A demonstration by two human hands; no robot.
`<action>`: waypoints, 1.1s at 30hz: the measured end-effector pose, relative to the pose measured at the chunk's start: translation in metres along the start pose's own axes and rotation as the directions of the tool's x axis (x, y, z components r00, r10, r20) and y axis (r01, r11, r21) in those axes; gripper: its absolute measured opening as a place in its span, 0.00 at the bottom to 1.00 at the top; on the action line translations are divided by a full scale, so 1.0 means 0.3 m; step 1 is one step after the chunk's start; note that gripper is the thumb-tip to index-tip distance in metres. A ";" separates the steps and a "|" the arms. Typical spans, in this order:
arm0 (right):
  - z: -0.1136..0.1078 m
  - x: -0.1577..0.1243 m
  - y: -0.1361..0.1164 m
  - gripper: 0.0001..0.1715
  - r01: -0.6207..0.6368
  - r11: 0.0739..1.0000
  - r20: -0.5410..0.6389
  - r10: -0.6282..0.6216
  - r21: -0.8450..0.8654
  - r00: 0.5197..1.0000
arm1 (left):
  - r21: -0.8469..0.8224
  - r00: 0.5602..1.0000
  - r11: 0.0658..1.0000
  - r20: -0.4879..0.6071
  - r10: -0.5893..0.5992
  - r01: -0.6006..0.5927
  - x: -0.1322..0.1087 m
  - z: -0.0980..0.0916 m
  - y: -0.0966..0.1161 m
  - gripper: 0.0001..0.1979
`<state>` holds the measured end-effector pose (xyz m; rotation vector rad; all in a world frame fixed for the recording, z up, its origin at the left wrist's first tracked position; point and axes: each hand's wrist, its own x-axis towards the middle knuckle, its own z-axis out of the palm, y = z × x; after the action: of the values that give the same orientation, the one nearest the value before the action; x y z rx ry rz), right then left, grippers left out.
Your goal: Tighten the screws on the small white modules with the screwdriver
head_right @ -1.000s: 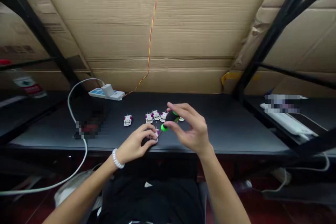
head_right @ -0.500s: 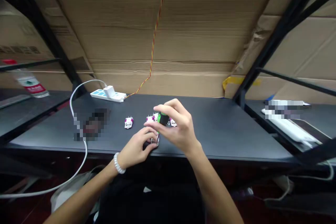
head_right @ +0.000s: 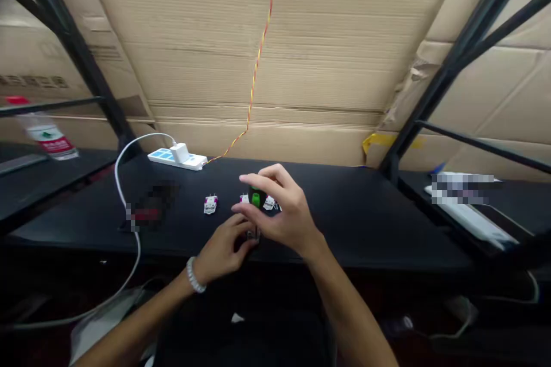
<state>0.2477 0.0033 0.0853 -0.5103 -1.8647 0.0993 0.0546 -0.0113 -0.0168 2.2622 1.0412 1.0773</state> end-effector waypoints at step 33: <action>-0.037 -0.028 -0.008 0.24 -0.016 1.000 -0.001 0.016 -0.013 1.000 | -0.018 1.000 1.000 0.022 -0.001 0.001 -0.009 -0.011 -0.016 0.05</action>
<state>0.2594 -0.0041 0.0824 -0.5336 -1.8613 0.0977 0.0486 -0.0101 -0.0191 2.2543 1.0194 1.0544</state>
